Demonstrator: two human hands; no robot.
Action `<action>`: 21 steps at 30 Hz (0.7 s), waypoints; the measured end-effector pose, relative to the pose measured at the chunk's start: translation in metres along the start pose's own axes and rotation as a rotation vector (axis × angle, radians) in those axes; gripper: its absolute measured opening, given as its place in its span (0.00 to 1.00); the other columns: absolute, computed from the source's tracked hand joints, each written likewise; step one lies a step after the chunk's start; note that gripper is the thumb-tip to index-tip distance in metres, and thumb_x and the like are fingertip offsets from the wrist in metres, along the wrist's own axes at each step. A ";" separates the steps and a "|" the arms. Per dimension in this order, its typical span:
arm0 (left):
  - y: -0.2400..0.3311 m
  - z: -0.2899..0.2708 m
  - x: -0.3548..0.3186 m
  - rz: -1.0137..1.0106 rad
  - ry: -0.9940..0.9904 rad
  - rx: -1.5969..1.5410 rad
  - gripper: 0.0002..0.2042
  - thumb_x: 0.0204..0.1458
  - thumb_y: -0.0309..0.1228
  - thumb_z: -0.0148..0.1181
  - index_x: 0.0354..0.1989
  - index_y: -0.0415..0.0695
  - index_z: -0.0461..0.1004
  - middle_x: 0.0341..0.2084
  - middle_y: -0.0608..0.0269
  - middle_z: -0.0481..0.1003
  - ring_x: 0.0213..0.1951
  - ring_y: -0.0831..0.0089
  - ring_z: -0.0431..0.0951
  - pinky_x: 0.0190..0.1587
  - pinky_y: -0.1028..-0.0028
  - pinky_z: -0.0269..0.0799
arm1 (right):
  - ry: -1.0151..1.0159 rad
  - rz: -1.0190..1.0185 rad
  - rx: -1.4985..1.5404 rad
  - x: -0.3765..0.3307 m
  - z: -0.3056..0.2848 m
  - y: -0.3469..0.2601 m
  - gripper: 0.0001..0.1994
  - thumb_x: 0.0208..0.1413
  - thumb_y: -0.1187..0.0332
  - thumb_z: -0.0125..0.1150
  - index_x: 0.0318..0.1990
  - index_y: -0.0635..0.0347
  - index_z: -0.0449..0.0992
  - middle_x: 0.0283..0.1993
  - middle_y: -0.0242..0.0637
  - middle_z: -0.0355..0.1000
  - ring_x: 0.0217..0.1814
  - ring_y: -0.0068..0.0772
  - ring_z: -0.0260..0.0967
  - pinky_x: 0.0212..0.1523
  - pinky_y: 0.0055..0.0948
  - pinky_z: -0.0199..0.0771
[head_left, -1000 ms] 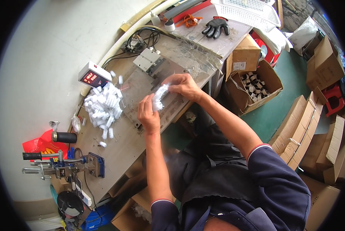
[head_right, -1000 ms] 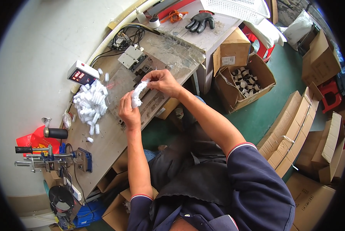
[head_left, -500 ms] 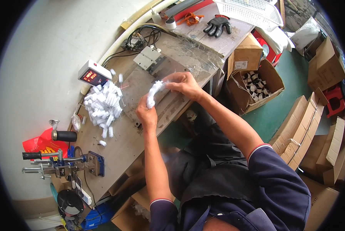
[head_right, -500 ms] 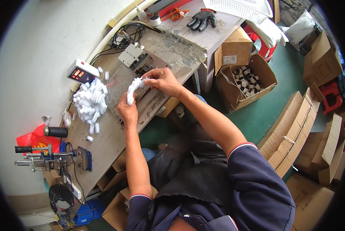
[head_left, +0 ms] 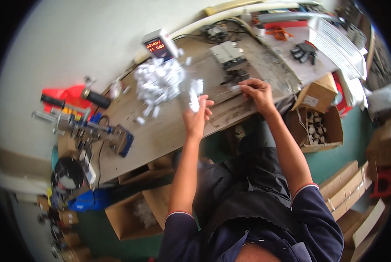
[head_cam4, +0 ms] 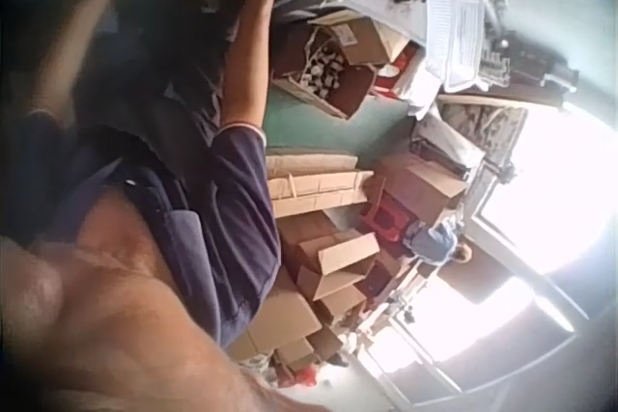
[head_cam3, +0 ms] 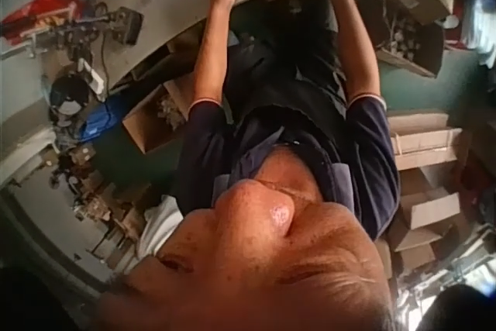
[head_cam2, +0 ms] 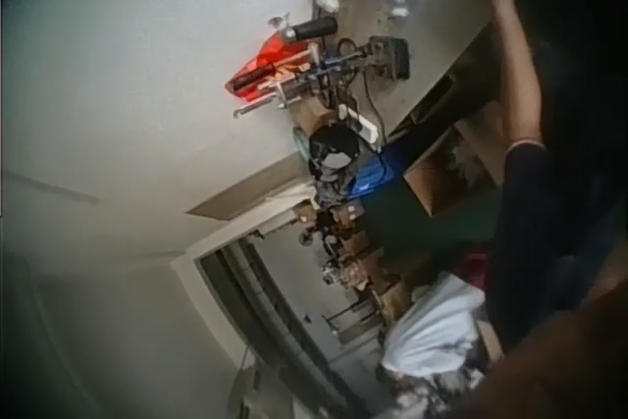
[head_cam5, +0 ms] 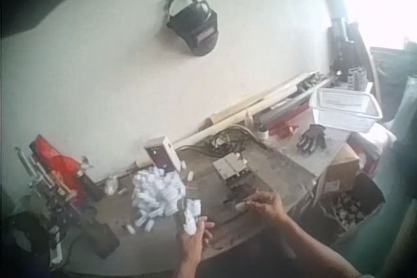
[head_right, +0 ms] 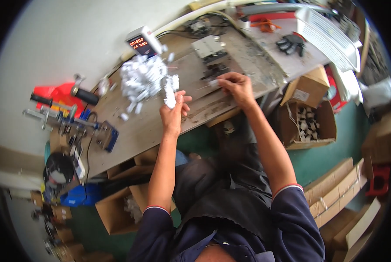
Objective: Using a manual lever press to assemble small white plastic parts on a workbench.
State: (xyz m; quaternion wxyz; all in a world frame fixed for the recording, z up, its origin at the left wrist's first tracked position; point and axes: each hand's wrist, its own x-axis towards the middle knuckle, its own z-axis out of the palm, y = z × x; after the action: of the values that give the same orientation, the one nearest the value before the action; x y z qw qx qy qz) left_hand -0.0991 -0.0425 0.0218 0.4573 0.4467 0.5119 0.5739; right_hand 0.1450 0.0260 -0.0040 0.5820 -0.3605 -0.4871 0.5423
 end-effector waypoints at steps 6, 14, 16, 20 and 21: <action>0.003 -0.114 -0.105 -0.002 0.235 -0.037 0.13 0.68 0.34 0.58 0.51 0.35 0.77 0.34 0.56 0.83 0.25 0.82 0.74 0.24 0.81 0.67 | -0.024 -0.019 -0.072 -0.006 0.009 0.004 0.06 0.59 0.73 0.68 0.42 0.65 0.83 0.30 0.29 0.76 0.28 0.18 0.68 0.29 0.21 0.68; -0.033 -0.283 -0.271 -0.145 0.983 0.019 0.12 0.66 0.34 0.60 0.49 0.39 0.79 0.32 0.59 0.83 0.22 0.84 0.72 0.20 0.83 0.62 | -0.164 0.017 -0.265 -0.007 0.000 -0.006 0.09 0.61 0.71 0.67 0.46 0.66 0.83 0.29 0.28 0.74 0.29 0.18 0.68 0.34 0.20 0.66; -0.058 -0.337 -0.304 -0.243 1.144 -0.013 0.10 0.65 0.33 0.62 0.47 0.40 0.79 0.33 0.60 0.83 0.21 0.85 0.72 0.19 0.84 0.61 | -0.214 0.057 -0.298 -0.014 0.013 -0.012 0.08 0.62 0.72 0.65 0.45 0.66 0.82 0.29 0.28 0.74 0.29 0.18 0.68 0.34 0.20 0.67; -0.130 -0.470 -0.448 -0.481 1.315 0.747 0.14 0.57 0.31 0.70 0.49 0.39 0.78 0.36 0.59 0.83 0.26 0.75 0.78 0.28 0.74 0.74 | -0.501 0.109 -0.231 -0.037 0.118 0.002 0.06 0.60 0.75 0.65 0.42 0.67 0.83 0.30 0.30 0.75 0.30 0.19 0.70 0.35 0.22 0.70; -0.133 -0.456 -0.425 -0.318 1.361 1.135 0.17 0.55 0.32 0.71 0.50 0.38 0.77 0.38 0.55 0.82 0.32 0.62 0.79 0.39 0.64 0.75 | -0.529 0.164 -0.253 -0.044 0.127 0.004 0.06 0.59 0.77 0.65 0.42 0.67 0.83 0.31 0.32 0.76 0.29 0.20 0.71 0.35 0.22 0.72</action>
State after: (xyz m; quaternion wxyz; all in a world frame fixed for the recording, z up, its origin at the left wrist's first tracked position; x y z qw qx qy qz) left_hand -0.4600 -0.5339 -0.1650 -0.1602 0.0924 0.9342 0.3051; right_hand 0.0247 -0.0307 0.0187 0.3396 -0.3145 -0.6548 0.5975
